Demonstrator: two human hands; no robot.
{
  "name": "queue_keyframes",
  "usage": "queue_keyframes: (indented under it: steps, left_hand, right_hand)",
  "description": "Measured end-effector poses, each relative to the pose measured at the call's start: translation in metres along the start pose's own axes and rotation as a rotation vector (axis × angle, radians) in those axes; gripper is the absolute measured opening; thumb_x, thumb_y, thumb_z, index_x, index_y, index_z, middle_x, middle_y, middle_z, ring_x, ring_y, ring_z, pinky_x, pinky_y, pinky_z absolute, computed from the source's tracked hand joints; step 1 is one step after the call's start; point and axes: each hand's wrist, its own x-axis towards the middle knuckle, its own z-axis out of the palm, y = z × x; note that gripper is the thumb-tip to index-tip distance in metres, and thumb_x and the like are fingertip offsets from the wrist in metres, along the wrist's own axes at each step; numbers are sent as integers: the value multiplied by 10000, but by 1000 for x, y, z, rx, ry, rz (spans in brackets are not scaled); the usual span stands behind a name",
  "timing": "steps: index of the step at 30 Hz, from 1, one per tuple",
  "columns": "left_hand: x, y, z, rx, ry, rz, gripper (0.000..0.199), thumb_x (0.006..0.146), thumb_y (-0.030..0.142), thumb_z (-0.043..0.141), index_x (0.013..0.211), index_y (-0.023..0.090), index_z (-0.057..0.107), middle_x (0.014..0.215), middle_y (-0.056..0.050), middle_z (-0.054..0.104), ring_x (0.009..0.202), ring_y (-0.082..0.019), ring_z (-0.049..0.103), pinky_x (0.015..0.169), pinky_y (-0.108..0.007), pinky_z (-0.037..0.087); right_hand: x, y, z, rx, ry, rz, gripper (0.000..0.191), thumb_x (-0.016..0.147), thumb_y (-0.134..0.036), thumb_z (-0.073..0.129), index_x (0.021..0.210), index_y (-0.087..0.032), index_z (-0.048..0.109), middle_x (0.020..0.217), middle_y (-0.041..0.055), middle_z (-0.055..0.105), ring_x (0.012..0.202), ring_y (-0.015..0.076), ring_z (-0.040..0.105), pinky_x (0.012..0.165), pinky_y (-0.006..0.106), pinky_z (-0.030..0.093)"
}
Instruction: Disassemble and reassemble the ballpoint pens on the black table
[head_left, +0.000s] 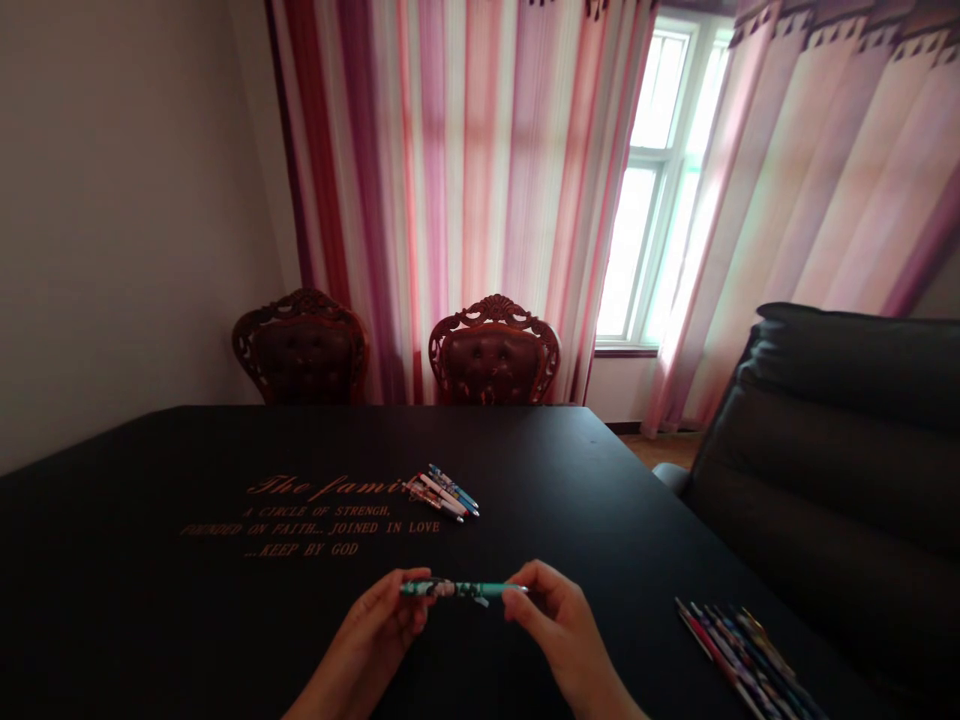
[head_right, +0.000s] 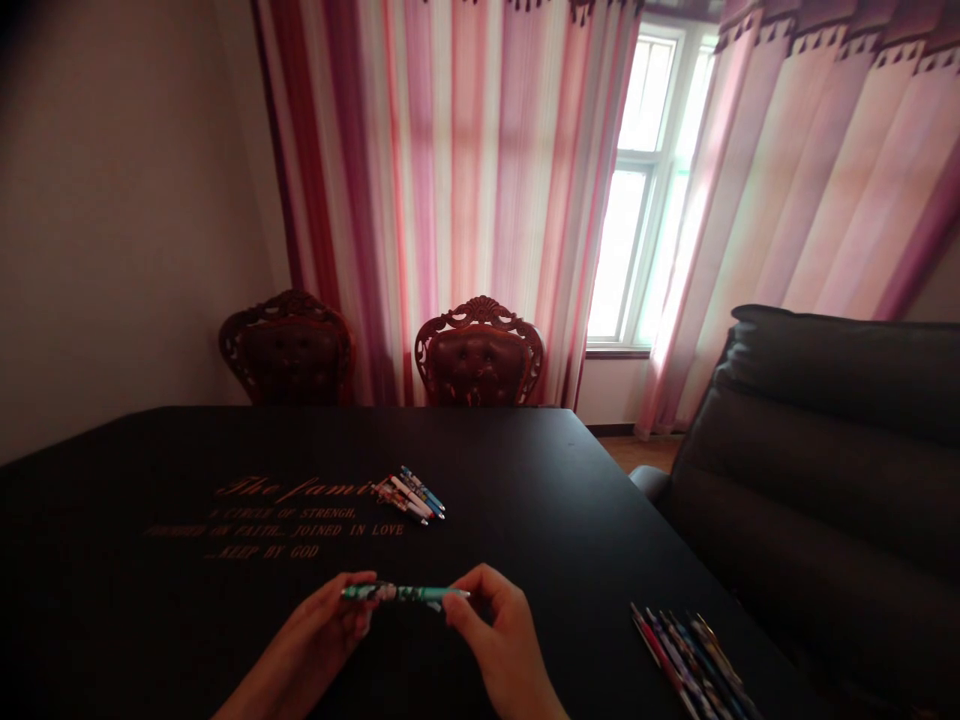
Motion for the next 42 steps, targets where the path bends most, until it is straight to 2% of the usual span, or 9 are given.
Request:
queue_keyframes:
  steps: [3,7,10,14,17,23,28,37,42]
  left_hand:
    - [1,0,2,77,-45,74,451,752,582,680,889,156,736,760,-77,730,672,-164,614,661,-278,474]
    - [0,6,2,260,31,170,250,694,366,812,821,171,719,717,-18,704,676,-138,603,654,-230,460]
    - [1,12,-1,222,136,168,275,670,342,829,849,164,721,725,-20,713,673,-138,618,672,-228,480]
    - [4,13,-5,186,196,165,293,664,316,837,879,154,722,751,-29,724,709,-141,640,711,-223,498]
    - [4,11,-6,207,182,170,282,682,319,826,885,154,722,756,-28,725,724,-139,640,708,-215,498]
    - [5,11,-6,205,170,164,322,646,355,846,866,155,722,734,-21,722,696,-127,622,682,-209,492]
    - [8,9,-9,232,137,166,316,661,377,833,859,161,714,746,-20,725,710,-129,615,678,-207,481]
    - [5,7,-9,363,116,207,254,712,368,787,849,170,704,747,-13,720,717,-145,607,680,-222,468]
    - [7,5,-13,441,95,225,223,741,349,762,859,172,692,765,-20,737,745,-162,631,701,-235,470]
  right_hand:
    - [0,5,2,1,12,12,286,806,-456,662,775,-172,643,703,-4,587,664,151,496,614,256,386]
    - [2,8,2,-41,-55,-5,251,823,-427,648,885,-185,669,767,8,624,724,175,538,674,279,415]
    - [5,9,4,-173,-51,-62,220,854,-379,607,978,-204,657,825,19,636,780,195,562,726,305,427]
    - [9,11,12,-494,-27,-132,122,768,-233,688,888,-225,668,852,30,630,865,237,560,820,358,411]
    - [12,14,18,-605,-36,-192,114,759,-125,646,803,-229,660,889,35,631,897,243,555,871,381,389]
    - [16,8,4,-415,50,-148,76,845,-185,575,805,-211,635,809,14,643,782,201,588,724,301,429]
    - [13,-7,-7,-356,110,-226,77,861,-203,582,807,-206,638,813,11,632,793,192,582,731,285,427]
    - [11,-12,-4,-375,77,-305,89,855,-160,602,789,-206,639,816,14,638,802,188,570,737,285,426]
    - [6,-14,-1,-377,49,-286,105,845,-155,619,755,-200,648,794,9,642,787,180,583,730,277,429]
